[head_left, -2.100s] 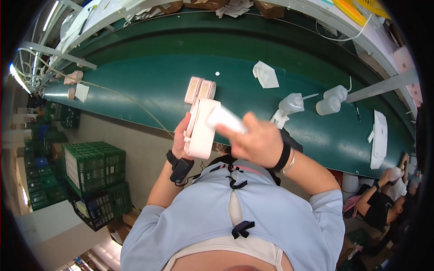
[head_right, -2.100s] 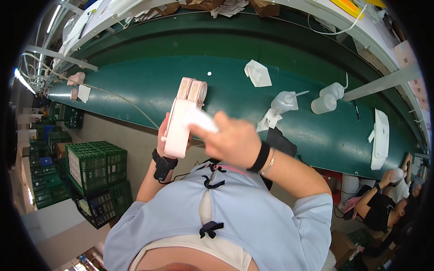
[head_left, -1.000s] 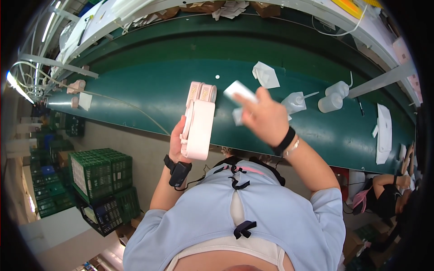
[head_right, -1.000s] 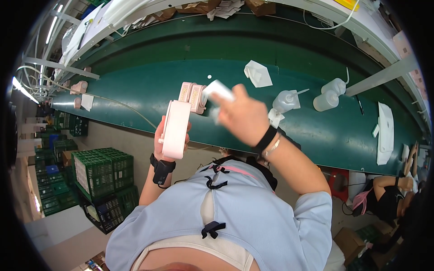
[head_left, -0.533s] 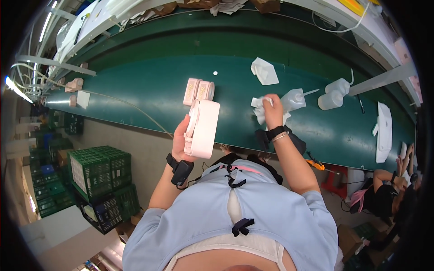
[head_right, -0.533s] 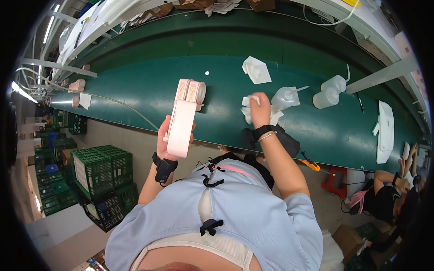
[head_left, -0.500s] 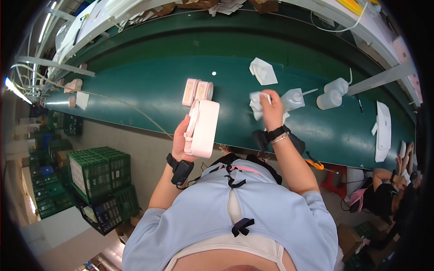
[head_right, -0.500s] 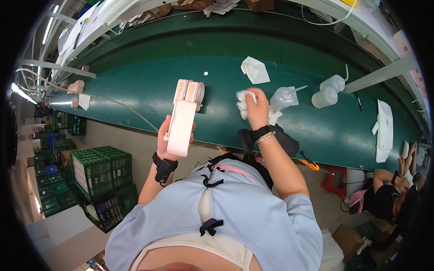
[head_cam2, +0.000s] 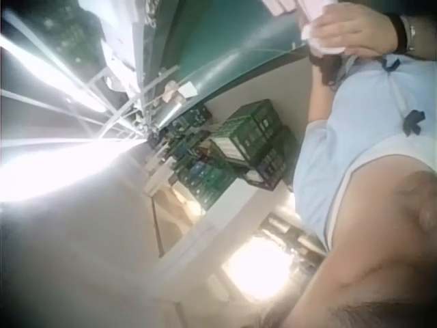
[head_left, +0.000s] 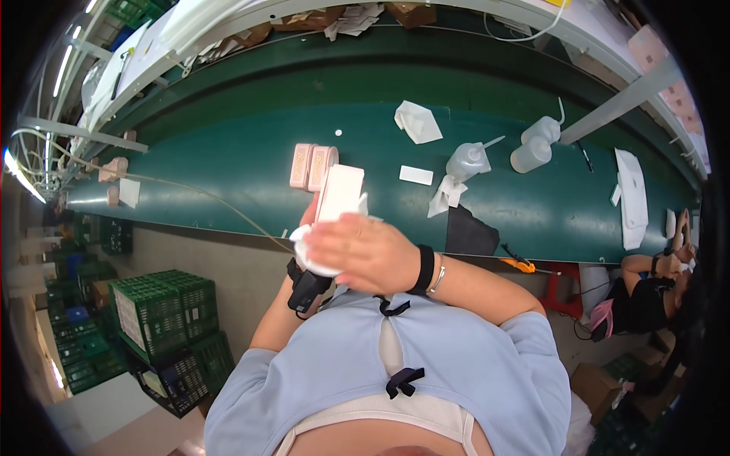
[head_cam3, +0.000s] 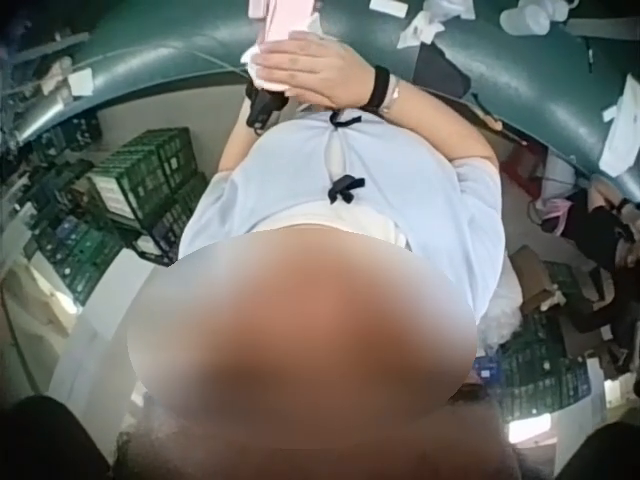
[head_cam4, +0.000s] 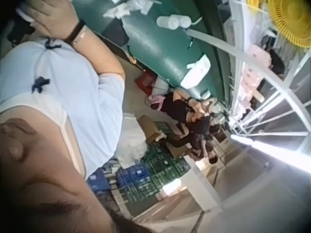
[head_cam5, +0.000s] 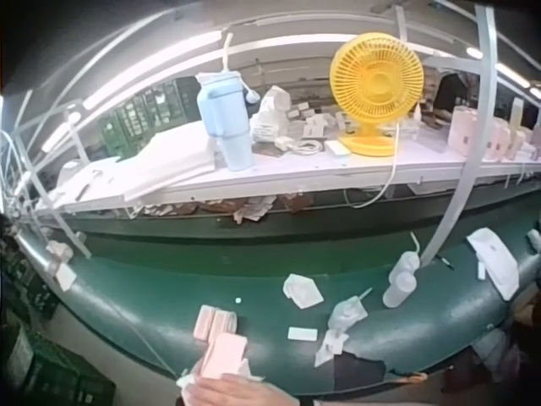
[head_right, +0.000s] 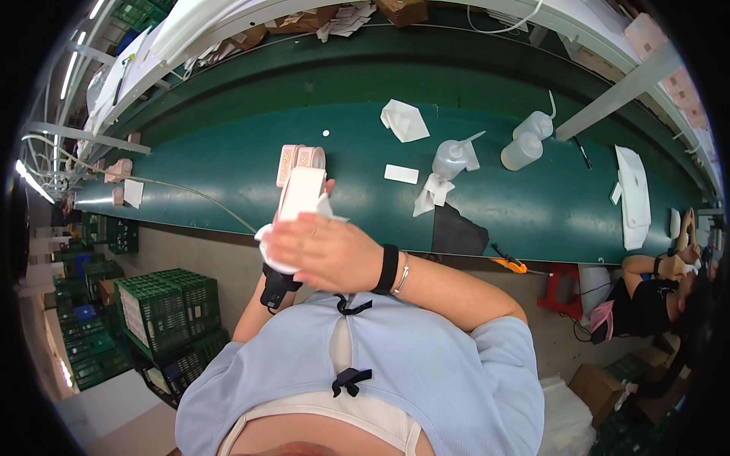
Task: The person cleans pink electronic devices by applying liquid from a bottle to a cloth and wiping the surfaces. They also use an air duster on the devices before setting them back down on the workbench.
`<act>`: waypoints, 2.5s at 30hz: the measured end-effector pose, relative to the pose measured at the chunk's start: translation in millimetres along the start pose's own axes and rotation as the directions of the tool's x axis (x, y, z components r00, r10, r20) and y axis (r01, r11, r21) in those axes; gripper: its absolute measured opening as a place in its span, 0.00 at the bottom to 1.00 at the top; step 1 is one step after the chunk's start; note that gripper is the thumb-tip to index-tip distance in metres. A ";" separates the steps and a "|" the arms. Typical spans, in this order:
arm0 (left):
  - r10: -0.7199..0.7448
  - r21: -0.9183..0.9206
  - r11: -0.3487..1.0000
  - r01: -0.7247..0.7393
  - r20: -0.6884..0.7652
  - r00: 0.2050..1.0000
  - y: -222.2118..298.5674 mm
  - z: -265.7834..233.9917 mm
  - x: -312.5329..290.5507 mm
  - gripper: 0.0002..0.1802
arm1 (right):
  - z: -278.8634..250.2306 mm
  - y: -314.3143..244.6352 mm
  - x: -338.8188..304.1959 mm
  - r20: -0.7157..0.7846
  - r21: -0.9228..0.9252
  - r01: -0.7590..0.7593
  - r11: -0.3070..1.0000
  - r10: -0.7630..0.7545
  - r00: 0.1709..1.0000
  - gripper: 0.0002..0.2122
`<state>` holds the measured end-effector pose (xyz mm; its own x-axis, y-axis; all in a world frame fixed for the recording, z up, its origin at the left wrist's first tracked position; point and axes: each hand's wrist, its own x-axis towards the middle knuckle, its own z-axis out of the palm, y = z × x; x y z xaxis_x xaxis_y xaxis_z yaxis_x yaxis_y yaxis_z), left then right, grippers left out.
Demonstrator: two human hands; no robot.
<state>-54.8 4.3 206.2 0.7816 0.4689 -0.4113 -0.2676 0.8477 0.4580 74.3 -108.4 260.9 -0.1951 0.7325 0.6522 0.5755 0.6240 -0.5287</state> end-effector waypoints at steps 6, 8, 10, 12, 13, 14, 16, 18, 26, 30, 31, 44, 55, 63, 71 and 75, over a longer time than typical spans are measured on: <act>-0.049 -0.313 0.939 0.139 0.281 0.958 -1.6 -13.6 -10.0 0.29 | -14.4 15.2 -11.1 -0.126 0.027 -0.011 1.000 0.014 0.992 0.14; -0.051 -0.347 0.929 0.131 0.230 0.972 1.3 -2.5 -12.1 0.27 | -18.3 19.8 -16.3 -0.229 -0.018 -0.097 0.995 0.090 0.969 0.12; 0.065 0.027 0.997 -0.072 0.205 0.977 12.3 20.3 -16.1 0.28 | -15.1 23.4 -25.7 -0.430 0.342 -0.253 0.905 0.390 0.814 0.11; 0.126 0.214 0.962 -0.172 0.212 0.969 18.5 31.3 -20.4 0.30 | -18.1 28.9 -40.2 -0.480 0.442 -0.357 0.823 0.553 0.681 0.11; 0.235 0.406 0.851 -0.333 0.273 0.933 22.0 31.5 -22.6 0.32 | -21.5 31.2 -47.0 -0.500 0.549 -0.432 0.716 0.695 0.516 0.12; 0.320 0.564 0.677 -0.473 0.353 0.879 25.7 31.1 -24.7 0.34 | -27.7 35.3 -52.3 -0.506 0.615 -0.467 0.635 0.772 0.385 0.11; 0.382 0.674 0.455 -0.582 0.443 0.811 30.0 32.4 -29.1 0.37 | -39.6 39.0 -56.4 -0.493 0.679 -0.491 0.546 0.834 0.247 0.11; 0.358 0.723 0.103 -0.683 0.614 0.704 34.7 34.6 -31.9 0.37 | -47.2 39.8 -59.4 -0.440 0.835 -0.280 0.474 0.880 0.177 0.10; 0.239 0.752 -0.132 -0.645 0.656 0.716 30.7 38.5 -27.8 0.33 | -36.9 -13.4 -30.5 -0.316 0.429 -0.352 0.832 0.504 0.804 0.14; 0.155 0.659 -0.281 -0.698 0.748 0.645 36.9 30.5 -18.6 0.30 | -32.9 -12.8 -13.3 -0.085 0.076 -0.092 0.993 0.099 0.991 0.16; 0.174 0.740 -0.127 -0.660 0.672 0.720 33.7 36.2 -18.5 0.29 | -27.5 -4.0 -20.7 -0.120 0.129 -0.071 0.989 0.086 0.989 0.16; 0.107 0.491 0.836 -0.244 0.290 0.951 8.9 6.4 32.9 0.37 | -25.1 19.9 -98.9 -0.430 0.701 -0.399 0.591 0.797 0.425 0.13; -0.822 0.026 0.444 0.896 0.411 0.395 -33.2 26.0 57.0 0.41 | -65.5 21.0 -89.1 -0.056 0.792 -0.459 0.403 0.797 0.602 0.25; -0.756 0.159 0.646 0.747 0.267 0.597 -34.0 51.1 50.1 0.43 | -83.0 10.3 -101.0 0.002 0.812 -0.536 0.230 0.918 0.398 0.11; -0.638 0.338 0.770 0.541 0.405 0.655 -36.4 30.7 34.4 0.51 | -81.0 27.3 -116.2 -0.234 0.920 -0.243 0.309 0.927 0.292 0.08; -0.608 0.230 0.782 0.579 0.480 0.632 -38.0 39.2 27.5 0.50 | -99.6 -4.3 -105.9 -0.279 0.939 -0.084 0.333 0.882 0.379 0.11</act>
<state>-1.1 -24.7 208.4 0.9272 -0.3386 -0.1599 0.3725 0.8777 0.3015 171.6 -215.7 248.2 0.6556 0.7520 -0.0680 -0.5377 0.4018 -0.7413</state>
